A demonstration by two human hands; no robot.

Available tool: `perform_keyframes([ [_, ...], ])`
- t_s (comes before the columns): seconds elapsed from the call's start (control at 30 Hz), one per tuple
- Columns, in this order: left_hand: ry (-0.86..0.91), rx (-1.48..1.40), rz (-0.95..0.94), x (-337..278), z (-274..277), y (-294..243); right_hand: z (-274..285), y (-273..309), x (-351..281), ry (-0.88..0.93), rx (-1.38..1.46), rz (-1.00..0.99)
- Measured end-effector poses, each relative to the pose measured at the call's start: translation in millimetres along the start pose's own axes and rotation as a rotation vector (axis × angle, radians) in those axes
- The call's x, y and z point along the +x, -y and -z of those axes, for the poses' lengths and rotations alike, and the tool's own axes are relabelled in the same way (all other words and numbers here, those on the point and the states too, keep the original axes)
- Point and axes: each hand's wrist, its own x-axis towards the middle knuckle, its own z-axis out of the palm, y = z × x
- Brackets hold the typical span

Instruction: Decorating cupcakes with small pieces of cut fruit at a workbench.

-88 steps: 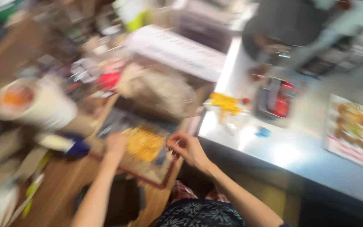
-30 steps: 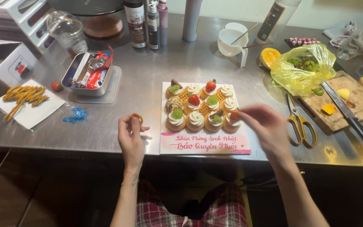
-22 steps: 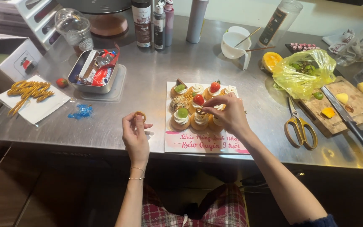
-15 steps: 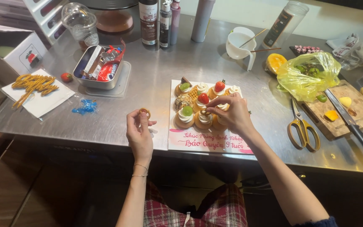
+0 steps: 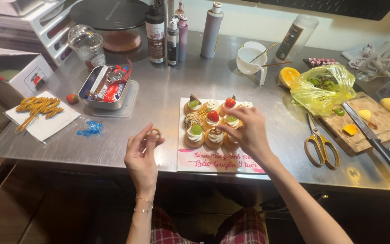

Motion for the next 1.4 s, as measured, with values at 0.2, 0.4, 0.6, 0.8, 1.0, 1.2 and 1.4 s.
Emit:
perform_keyframes([
  [0.2,0.399,0.159,-0.150,-25.0,-38.9,-89.4,87.0,87.9,-16.8,0.155,0.701,-0.109],
  [0.4,0.542,0.020,-0.073,-34.1,-75.6,-100.2,92.9,55.8,-37.0,0.170,0.969,-0.212],
  [0.6,0.250,0.213,-0.182,16.5,-46.1,4.4,87.8,-77.5,34.5,-0.132,0.617,-0.126],
  [0.8,0.261,0.491,-0.074,16.7,-24.5,52.1,30.1,-148.3,69.4,-0.004,0.492,-0.296],
  [1.0,0.254,0.492,-0.029,17.0,-24.9,48.7,14.7,-160.2,69.6,-0.044,0.409,-0.260],
  [1.2,0.194,0.451,-0.025,16.6,-22.4,50.3,1.4,-171.0,64.1,-0.005,0.261,-0.219],
  [1.4,0.162,0.469,-0.033,18.3,-22.8,54.3,-9.7,-183.5,59.3,-0.045,0.173,-0.088],
])
